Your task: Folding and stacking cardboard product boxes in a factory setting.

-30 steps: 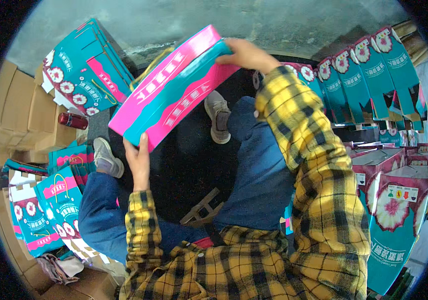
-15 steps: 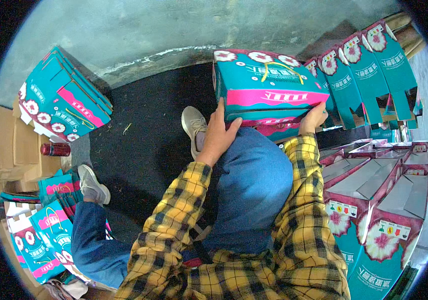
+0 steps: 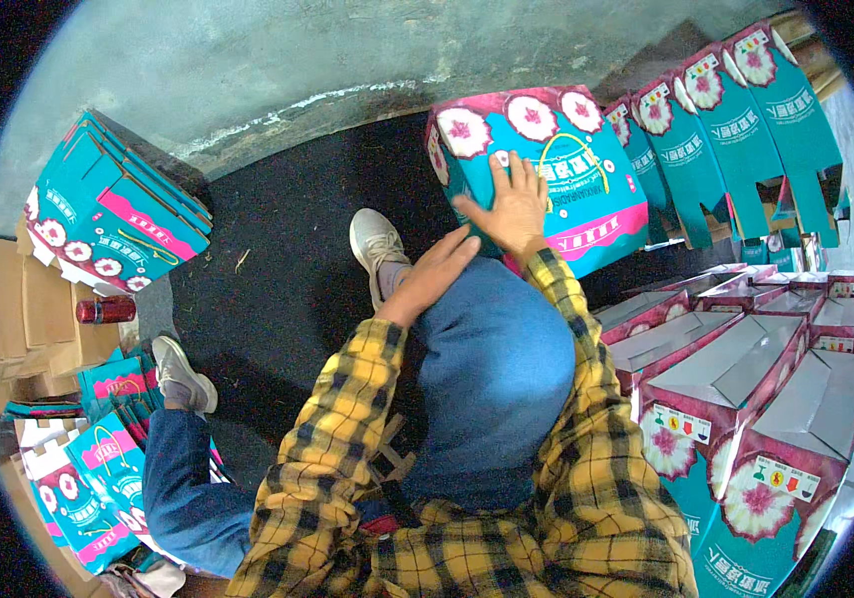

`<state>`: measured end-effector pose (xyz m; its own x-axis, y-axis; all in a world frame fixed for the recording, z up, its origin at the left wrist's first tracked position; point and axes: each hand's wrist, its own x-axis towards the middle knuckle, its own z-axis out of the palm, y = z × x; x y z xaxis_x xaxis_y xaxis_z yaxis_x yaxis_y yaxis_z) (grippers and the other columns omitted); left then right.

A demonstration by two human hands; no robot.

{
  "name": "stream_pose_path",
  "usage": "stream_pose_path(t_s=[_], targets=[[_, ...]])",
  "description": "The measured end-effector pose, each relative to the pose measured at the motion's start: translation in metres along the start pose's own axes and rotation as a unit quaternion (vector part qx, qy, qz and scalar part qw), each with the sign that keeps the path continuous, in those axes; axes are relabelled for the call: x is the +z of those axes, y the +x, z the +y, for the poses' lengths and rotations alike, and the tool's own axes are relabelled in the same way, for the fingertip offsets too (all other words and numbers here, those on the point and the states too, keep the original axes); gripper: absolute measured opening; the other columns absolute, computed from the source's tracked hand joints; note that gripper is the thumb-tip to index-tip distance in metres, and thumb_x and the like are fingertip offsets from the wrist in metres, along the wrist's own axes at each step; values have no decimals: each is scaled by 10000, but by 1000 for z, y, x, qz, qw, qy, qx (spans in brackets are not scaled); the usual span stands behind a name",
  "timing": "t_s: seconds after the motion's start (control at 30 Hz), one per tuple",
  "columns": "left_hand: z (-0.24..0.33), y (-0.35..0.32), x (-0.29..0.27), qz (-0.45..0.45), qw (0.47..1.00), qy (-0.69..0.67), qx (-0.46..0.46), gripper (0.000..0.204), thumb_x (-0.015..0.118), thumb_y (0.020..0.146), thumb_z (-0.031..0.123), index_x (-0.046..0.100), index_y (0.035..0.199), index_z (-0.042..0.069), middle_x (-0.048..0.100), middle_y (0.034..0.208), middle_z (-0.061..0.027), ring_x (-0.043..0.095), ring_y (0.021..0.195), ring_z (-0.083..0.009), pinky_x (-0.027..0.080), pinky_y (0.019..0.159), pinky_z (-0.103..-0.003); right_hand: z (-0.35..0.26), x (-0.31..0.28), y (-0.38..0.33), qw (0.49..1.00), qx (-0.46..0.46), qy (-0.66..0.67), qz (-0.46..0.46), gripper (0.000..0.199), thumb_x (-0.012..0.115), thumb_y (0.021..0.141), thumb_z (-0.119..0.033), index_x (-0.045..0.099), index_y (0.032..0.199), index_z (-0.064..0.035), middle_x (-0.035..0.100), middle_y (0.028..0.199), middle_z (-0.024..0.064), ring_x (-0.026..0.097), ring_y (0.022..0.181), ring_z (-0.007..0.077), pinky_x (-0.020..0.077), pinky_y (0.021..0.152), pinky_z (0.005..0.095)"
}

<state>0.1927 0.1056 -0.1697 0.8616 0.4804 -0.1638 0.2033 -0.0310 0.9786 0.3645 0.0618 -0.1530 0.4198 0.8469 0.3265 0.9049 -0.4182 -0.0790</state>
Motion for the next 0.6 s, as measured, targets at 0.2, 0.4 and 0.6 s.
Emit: stream_pose_path(t_s=[0.2, 0.4, 0.6], targets=[[22, -110, -41, 64, 995, 70, -10, 475, 470, 994, 312, 470, 1332, -21, 505, 1357, -193, 459, 1293, -305, 324, 1092, -347, 8, 21, 18, 998, 61, -16, 7, 782, 652, 770, -541, 453, 1390, -107, 377, 1447, 233, 335, 1337, 430, 235, 1075, 600], [36, -281, -72, 138, 980, 139, -39, 419, 611, 916, 168, 512, 1263, -45, 549, 1274, -237, 535, 1193, -366, 416, 1006, -384, 84, 19, 45, 997, 46, -57, 28, 786, 639, 768, -575, 455, 1383, -121, 413, 1430, 189, 380, 1313, 394, 294, 1053, 564], [20, -394, -65, 245, 941, 130, -193, 447, 634, 893, 161, 510, 1267, -50, 558, 1256, -246, 536, 1191, -367, 423, 996, -392, 53, 27, 57, 995, 64, -63, -50, 790, 637, 769, -573, 452, 1392, -123, 419, 1431, 203, 413, 1291, 401, 323, 1055, 542]])
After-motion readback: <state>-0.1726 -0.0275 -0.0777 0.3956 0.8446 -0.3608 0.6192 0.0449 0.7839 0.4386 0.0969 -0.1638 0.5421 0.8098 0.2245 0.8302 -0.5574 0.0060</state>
